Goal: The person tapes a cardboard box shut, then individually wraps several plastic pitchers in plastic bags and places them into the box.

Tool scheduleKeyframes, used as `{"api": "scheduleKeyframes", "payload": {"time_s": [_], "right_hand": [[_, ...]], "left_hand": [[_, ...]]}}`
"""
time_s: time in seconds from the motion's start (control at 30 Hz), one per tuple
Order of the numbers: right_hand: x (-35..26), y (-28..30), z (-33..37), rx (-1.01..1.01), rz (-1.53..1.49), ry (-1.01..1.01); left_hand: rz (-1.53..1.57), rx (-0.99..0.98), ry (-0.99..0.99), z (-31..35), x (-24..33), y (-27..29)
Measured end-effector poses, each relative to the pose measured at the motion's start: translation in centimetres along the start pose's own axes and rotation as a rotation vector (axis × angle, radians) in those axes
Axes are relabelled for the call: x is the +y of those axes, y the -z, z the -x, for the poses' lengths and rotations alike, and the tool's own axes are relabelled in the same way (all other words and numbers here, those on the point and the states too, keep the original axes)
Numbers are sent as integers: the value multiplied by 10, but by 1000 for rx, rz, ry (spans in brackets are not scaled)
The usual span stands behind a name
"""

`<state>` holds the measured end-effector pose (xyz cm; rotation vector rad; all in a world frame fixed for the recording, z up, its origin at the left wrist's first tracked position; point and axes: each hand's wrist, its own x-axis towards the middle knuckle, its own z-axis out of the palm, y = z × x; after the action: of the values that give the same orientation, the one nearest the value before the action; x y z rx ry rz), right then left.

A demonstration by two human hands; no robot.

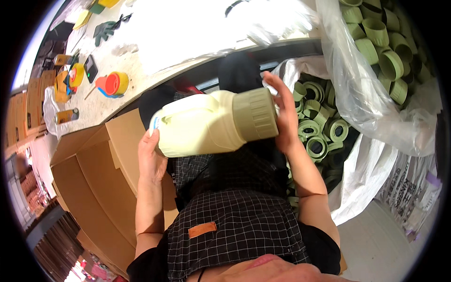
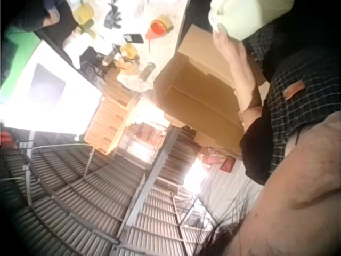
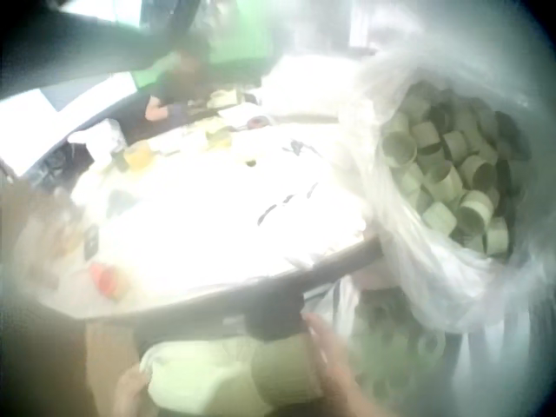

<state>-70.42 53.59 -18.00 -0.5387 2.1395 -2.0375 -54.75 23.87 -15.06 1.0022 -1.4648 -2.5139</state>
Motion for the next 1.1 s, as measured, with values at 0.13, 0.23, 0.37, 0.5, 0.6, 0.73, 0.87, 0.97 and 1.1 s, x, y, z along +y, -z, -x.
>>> {"api": "scheduleKeyframes", "payload": {"time_s": [0.13, 0.23, 0.37, 0.5, 0.6, 0.73, 0.87, 0.97, 1.1], "right_hand": [[-37, 7, -2, -165, 228, 665], [-23, -43, 10, 245, -371, -109], [-1, -44, 35, 49, -677, -425], [-10, -59, 60, 58, -290, 47], [10, -62, 64, -147, -964, -585], [-11, -27, 61, -255, -163, -280], [15, 8, 69, -10, -363, -442], [4, 5, 74, -412, 210, -23], [3, -14, 81, -406, 423, -24]], "left_hand": [[-4, 123, -82, 5, -3, -2], [-370, 378, -726, 34, 15, -48], [-488, 370, -991, 34, 19, -8], [-395, 297, -686, -7, 37, 6], [-273, 122, -1030, 3, 75, -26], [-306, -286, -1143, -22, 104, -50], [-458, -502, -994, -51, 53, -88], [-248, -200, -825, -51, 41, -102], [-148, 130, -453, -55, 32, -68]]}}
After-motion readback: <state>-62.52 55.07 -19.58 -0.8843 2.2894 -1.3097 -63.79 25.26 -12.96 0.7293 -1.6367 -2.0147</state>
